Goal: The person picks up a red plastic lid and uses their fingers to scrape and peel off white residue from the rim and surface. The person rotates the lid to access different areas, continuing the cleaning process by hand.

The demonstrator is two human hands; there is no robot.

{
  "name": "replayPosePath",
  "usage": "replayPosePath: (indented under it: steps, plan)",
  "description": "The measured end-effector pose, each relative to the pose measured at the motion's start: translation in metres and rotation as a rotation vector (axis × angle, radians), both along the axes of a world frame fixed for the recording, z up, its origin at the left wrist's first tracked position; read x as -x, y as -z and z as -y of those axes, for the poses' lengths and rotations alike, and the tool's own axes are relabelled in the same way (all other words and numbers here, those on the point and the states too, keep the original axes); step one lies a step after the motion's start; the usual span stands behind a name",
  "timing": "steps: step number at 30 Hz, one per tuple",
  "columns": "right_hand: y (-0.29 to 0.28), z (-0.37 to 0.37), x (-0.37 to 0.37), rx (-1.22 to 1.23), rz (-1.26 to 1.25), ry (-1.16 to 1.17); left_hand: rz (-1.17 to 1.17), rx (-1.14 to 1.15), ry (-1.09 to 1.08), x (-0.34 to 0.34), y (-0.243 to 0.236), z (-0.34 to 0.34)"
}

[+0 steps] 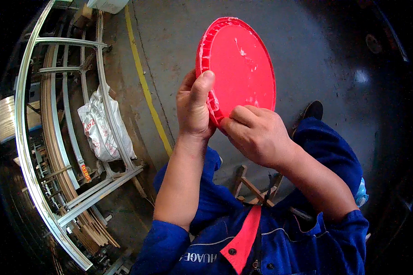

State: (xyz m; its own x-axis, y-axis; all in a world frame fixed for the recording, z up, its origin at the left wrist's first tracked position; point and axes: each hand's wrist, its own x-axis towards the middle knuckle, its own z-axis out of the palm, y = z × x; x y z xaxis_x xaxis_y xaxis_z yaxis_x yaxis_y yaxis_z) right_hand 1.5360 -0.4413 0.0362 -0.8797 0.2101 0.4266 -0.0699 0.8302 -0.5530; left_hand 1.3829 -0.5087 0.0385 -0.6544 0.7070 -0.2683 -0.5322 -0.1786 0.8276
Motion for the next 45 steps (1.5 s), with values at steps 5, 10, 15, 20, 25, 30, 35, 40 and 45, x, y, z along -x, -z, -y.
replayPosePath:
  steps: [5,10,15,20,25,30,35,40,45]
  plan:
    - [0.005,0.002,-0.002,-0.019,-0.081,0.013,0.009,-0.012,0.021,0.002,-0.004,0.0]
    - [0.006,0.001,-0.002,-0.04,-0.111,0.008,0.028,-0.005,0.005,0.003,-0.005,0.001]
    - [0.006,0.0,0.0,-0.02,-0.109,0.007,0.069,-0.013,0.0,0.005,-0.004,0.002]
    - [-0.001,-0.002,-0.001,0.04,-0.008,-0.022,0.039,-0.027,0.022,0.008,-0.002,0.004]
    - [-0.01,-0.005,-0.003,0.134,0.096,-0.067,0.004,-0.012,0.041,0.004,-0.005,0.003]
    - [-0.015,-0.008,-0.008,0.17,0.148,-0.098,0.034,0.013,0.085,0.004,-0.009,0.002]
    - [-0.018,-0.01,-0.012,0.273,0.158,-0.165,0.06,0.038,0.099,0.004,-0.011,0.003]
    - [-0.017,-0.012,-0.013,0.36,0.141,-0.192,0.067,0.014,0.124,0.005,-0.011,0.002]
    - [-0.025,-0.012,-0.02,0.509,0.067,-0.194,0.081,0.023,0.116,0.019,-0.004,0.007]
